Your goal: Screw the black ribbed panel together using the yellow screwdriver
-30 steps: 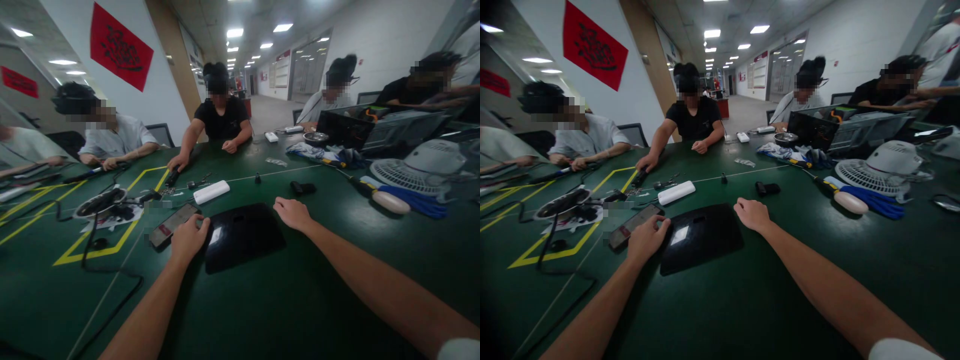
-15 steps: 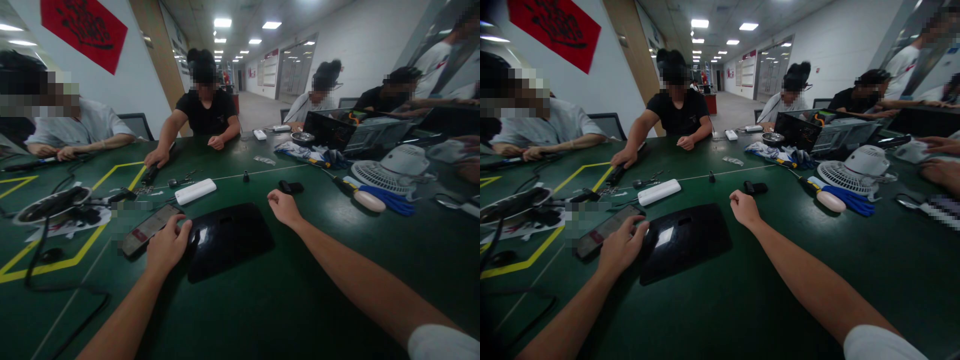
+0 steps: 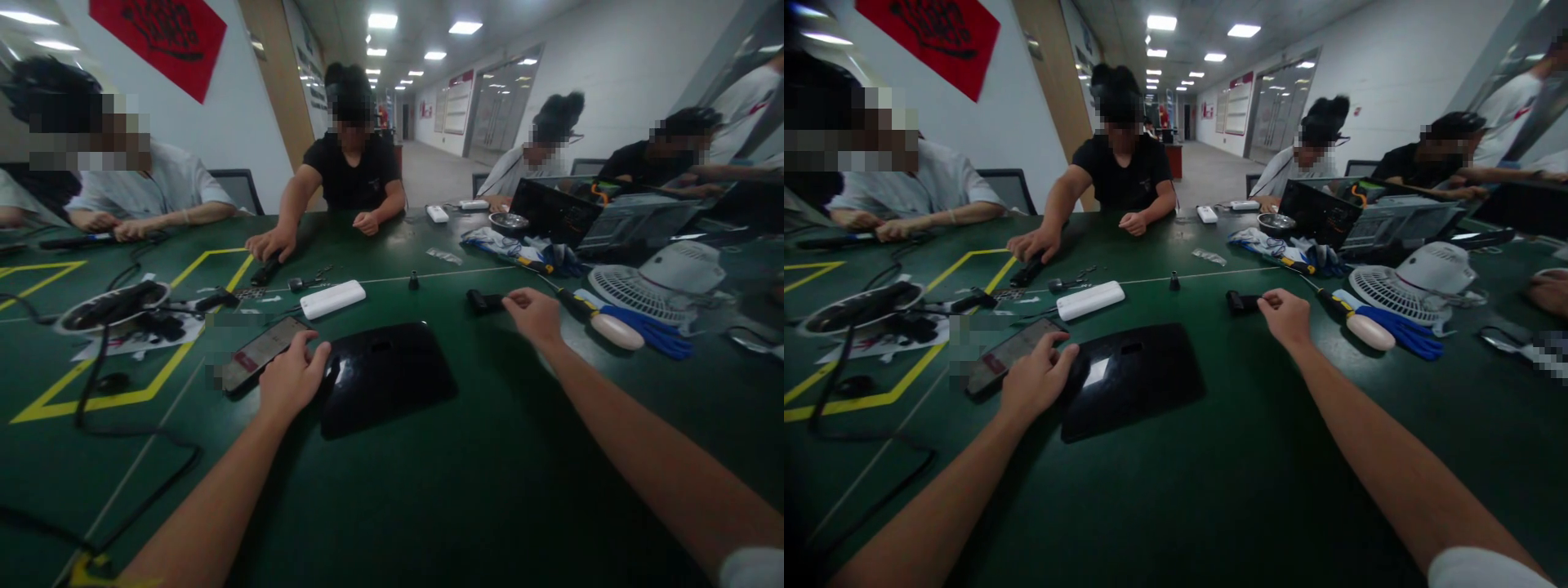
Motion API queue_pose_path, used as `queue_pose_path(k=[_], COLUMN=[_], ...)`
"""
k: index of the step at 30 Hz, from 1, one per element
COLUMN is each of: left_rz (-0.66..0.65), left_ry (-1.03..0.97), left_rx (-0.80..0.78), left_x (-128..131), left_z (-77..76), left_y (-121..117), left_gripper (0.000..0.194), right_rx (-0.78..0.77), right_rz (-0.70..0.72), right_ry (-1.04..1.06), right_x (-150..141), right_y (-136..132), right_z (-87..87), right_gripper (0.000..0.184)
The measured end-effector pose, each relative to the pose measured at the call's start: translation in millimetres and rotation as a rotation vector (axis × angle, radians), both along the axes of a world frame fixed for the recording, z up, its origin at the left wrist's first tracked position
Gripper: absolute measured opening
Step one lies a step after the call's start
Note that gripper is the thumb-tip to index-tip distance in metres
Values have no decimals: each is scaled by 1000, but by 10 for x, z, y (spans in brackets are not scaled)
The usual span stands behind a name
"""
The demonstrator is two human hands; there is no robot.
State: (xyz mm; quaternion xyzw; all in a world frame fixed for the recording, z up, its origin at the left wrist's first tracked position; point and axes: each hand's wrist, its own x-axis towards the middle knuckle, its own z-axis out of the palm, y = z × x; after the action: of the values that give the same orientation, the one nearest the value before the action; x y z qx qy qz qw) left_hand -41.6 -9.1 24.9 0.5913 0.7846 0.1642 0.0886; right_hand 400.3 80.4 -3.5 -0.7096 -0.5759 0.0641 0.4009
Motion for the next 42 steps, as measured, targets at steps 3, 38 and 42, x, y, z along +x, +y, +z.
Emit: queue_pose_path(k=[3,38,42], left_rz=[-4,-127,-128], left_ry=[2,80,74], left_rx=[-12,24,21], left_x=[-15,31,23], left_z=[-9,-144,-143], left_y=[21,22,24], left_gripper=[58,49,50], right_rx=[-75,-215,-253], right_rz=[-140,764,1013], right_ry=[-47,357,262], right_x=[353,-1011,-1372], right_y=[61,-32,-198], right_z=[-51,758,1149], right_gripper=[17,55,69])
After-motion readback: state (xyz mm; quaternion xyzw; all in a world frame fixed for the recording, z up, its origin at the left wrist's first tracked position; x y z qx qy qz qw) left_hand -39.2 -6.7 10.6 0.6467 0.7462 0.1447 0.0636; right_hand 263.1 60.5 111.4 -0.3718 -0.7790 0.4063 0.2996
